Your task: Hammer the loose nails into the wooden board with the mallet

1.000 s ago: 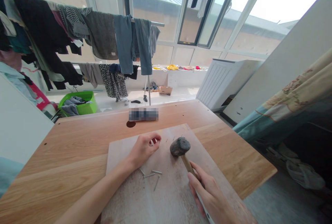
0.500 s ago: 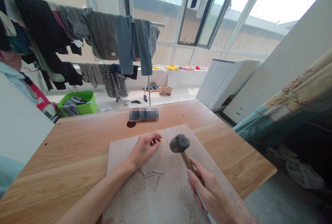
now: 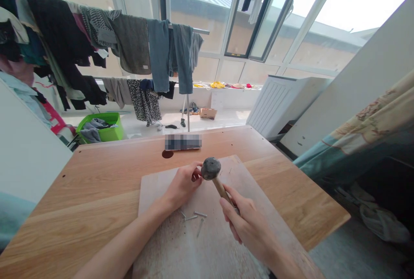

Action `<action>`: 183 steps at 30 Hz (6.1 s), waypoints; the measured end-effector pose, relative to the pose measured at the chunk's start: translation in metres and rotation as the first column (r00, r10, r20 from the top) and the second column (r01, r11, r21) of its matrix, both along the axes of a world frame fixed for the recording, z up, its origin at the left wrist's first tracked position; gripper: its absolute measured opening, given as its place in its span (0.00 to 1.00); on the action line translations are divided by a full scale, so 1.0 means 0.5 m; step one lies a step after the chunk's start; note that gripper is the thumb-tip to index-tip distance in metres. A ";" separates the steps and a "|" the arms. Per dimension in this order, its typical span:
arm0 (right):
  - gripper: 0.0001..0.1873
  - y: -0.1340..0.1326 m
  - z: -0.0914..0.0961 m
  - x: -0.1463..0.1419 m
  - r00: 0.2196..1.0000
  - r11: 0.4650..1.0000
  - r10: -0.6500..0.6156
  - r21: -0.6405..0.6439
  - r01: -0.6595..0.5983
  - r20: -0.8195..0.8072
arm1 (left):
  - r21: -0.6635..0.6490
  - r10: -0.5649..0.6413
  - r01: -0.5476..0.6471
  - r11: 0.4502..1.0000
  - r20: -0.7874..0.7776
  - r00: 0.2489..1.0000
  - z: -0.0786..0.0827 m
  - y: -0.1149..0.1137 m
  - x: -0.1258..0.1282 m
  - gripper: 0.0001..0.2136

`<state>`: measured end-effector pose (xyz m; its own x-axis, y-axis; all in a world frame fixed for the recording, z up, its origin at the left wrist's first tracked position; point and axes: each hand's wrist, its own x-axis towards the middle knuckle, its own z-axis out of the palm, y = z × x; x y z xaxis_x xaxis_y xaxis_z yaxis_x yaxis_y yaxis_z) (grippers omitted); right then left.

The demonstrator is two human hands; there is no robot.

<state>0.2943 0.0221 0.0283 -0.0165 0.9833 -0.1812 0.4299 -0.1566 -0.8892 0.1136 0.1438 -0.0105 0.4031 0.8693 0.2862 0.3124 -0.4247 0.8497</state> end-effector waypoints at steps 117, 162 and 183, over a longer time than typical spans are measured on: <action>0.38 -0.111 -0.110 0.037 0.994 0.993 -0.101 -0.050 0.104 0.048 | -0.117 -0.234 0.204 0.972 -0.571 0.787 0.110 0.005 -0.148 0.06; 0.32 -0.069 -0.037 0.002 0.982 0.995 0.004 -0.097 -0.022 -0.189 | -0.149 -0.206 0.181 0.972 -0.180 0.962 0.029 0.025 -0.137 0.07; 0.27 -0.008 -0.007 -0.066 0.987 0.989 0.149 0.009 -0.148 -0.053 | -0.176 -0.231 0.194 0.965 -0.220 0.948 0.035 0.028 -0.135 0.09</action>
